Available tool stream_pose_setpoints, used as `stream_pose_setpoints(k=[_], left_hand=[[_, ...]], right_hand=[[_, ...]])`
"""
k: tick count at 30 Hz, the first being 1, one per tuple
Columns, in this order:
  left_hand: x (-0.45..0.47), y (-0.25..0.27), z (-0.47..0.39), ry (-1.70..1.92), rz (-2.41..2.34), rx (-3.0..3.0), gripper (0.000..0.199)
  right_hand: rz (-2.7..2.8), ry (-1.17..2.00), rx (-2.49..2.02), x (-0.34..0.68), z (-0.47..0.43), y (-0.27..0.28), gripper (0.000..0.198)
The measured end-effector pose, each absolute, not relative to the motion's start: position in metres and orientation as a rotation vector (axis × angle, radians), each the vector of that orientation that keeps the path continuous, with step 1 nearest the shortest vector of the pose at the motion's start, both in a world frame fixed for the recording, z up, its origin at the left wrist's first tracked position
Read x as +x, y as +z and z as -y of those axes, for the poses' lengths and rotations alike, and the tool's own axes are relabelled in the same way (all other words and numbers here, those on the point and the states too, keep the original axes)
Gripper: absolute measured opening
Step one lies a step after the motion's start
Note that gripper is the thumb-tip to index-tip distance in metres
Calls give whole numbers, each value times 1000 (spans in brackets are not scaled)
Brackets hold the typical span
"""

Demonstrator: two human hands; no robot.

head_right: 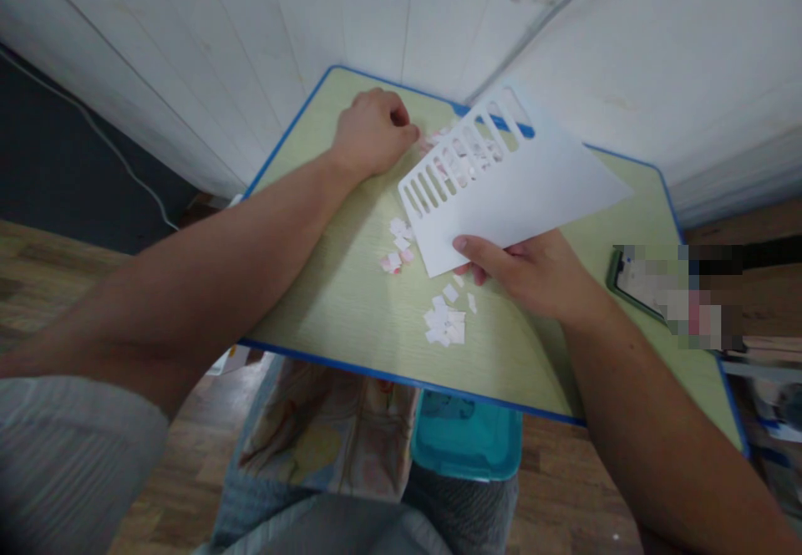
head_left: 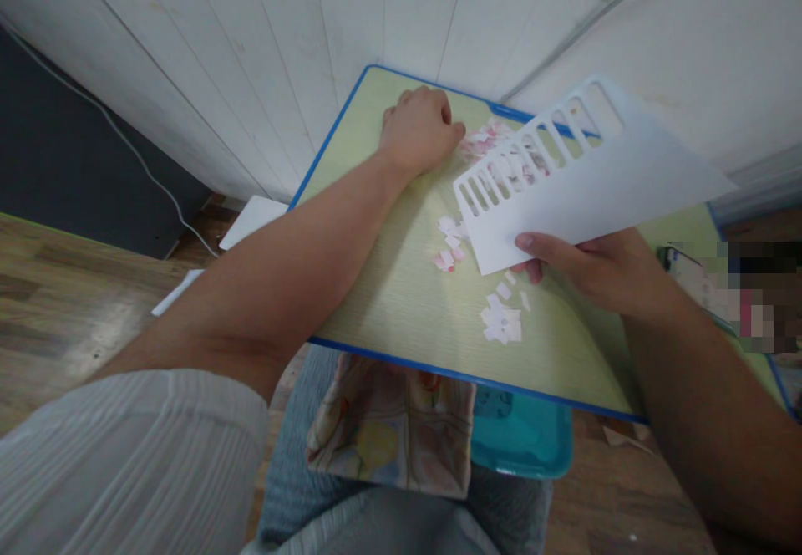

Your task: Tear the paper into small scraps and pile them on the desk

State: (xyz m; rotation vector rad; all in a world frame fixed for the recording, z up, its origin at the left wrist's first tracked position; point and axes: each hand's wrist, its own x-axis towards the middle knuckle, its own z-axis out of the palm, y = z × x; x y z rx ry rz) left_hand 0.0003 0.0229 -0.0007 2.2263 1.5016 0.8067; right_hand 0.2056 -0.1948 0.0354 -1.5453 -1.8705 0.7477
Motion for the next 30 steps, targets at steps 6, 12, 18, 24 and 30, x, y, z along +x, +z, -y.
stream_pose_setpoints(k=[6,12,18,24,30], left_hand=[[0,-1,-24,815,-1480,2211,5],[0,0,-22,782,-1517,2250,7],[1,-3,-25,813,-1483,2200,8],[0,-6,-28,825,-1464,2214,9],[-2,-3,-24,826,-1435,2208,8]], right_hand=[[1872,666,-1581,219,187,39,58],[1845,664,-1607,238,182,43,47],[1785,599,-1550,238,182,49,54],[1679,551,-1477,227,182,51,61],[1732,483,-1469,219,186,34,57]])
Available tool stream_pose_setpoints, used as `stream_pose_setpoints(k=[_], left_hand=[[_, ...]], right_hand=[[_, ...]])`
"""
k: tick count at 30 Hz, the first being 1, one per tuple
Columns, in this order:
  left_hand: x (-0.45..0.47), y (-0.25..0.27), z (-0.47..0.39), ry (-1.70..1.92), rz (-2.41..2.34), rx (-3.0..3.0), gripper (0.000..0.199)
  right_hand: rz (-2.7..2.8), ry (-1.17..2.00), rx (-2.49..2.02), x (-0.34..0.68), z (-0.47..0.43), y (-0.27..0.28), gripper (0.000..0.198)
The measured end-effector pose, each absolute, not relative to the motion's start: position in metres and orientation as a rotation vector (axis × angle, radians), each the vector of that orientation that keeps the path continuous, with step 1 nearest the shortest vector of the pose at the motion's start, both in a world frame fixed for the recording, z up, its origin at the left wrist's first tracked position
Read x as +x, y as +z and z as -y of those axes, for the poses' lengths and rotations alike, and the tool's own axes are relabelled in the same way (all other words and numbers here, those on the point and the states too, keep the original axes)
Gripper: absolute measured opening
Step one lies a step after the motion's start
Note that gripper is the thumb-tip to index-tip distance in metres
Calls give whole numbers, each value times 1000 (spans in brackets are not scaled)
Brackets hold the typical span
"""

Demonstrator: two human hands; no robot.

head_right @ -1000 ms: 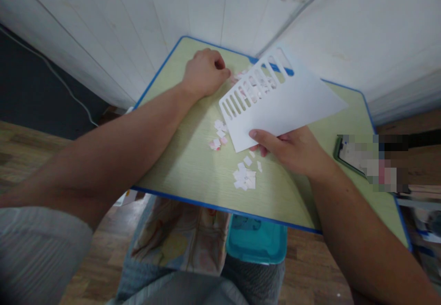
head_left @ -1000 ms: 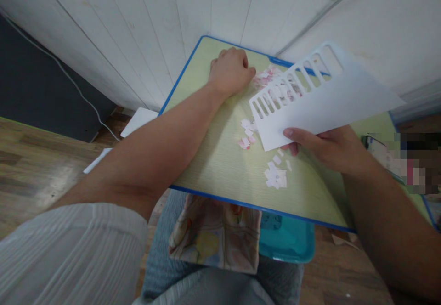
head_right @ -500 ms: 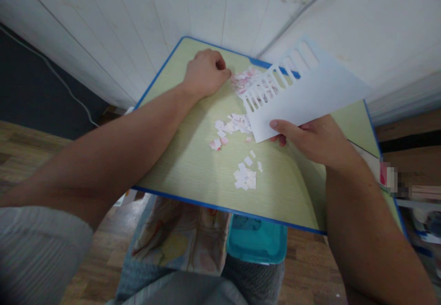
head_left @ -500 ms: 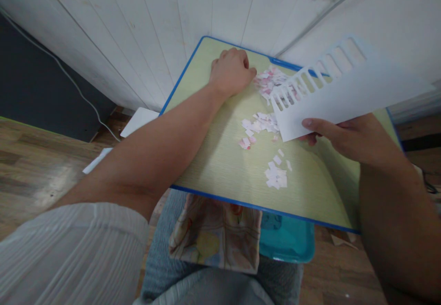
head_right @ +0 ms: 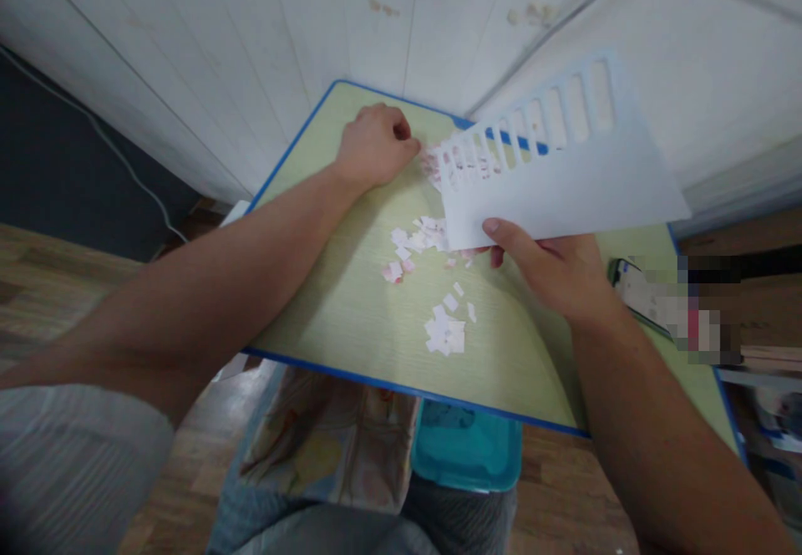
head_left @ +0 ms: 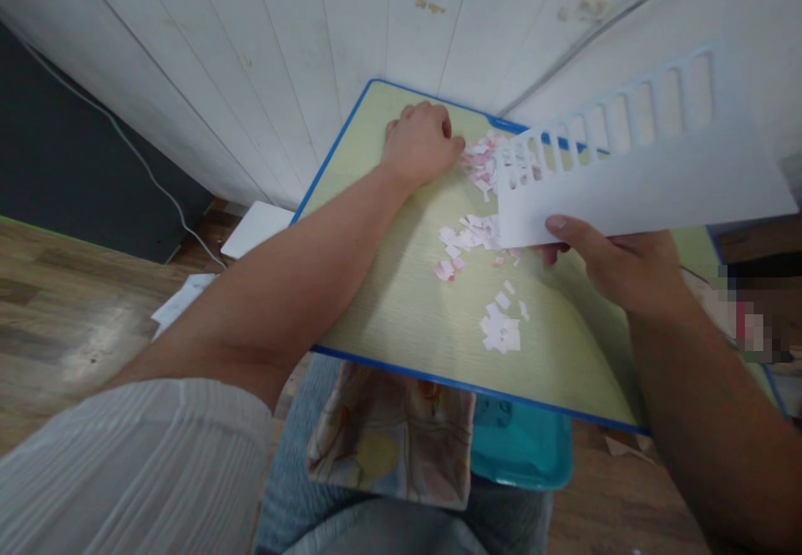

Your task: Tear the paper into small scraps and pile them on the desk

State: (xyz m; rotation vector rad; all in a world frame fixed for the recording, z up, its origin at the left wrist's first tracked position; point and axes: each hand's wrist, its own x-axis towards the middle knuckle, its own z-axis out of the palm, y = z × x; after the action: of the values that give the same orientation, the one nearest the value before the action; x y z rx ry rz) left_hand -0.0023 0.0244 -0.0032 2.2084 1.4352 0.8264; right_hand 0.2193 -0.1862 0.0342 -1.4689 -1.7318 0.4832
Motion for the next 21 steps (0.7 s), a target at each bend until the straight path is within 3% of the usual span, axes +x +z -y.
stream_pose_setpoints(k=[9,16,21], left_hand=[[-2,0,-22,787,-1463,2205,7],[-4,2,-19,722,-1450,2190,21],[-3,1,-21,737,-1496,2191,10]], right_hand=[[1786,643,-1582,179,202,24,66],[1835,603,-1620,181,198,27,72],[1846,646,-1559,186,195,26,65]])
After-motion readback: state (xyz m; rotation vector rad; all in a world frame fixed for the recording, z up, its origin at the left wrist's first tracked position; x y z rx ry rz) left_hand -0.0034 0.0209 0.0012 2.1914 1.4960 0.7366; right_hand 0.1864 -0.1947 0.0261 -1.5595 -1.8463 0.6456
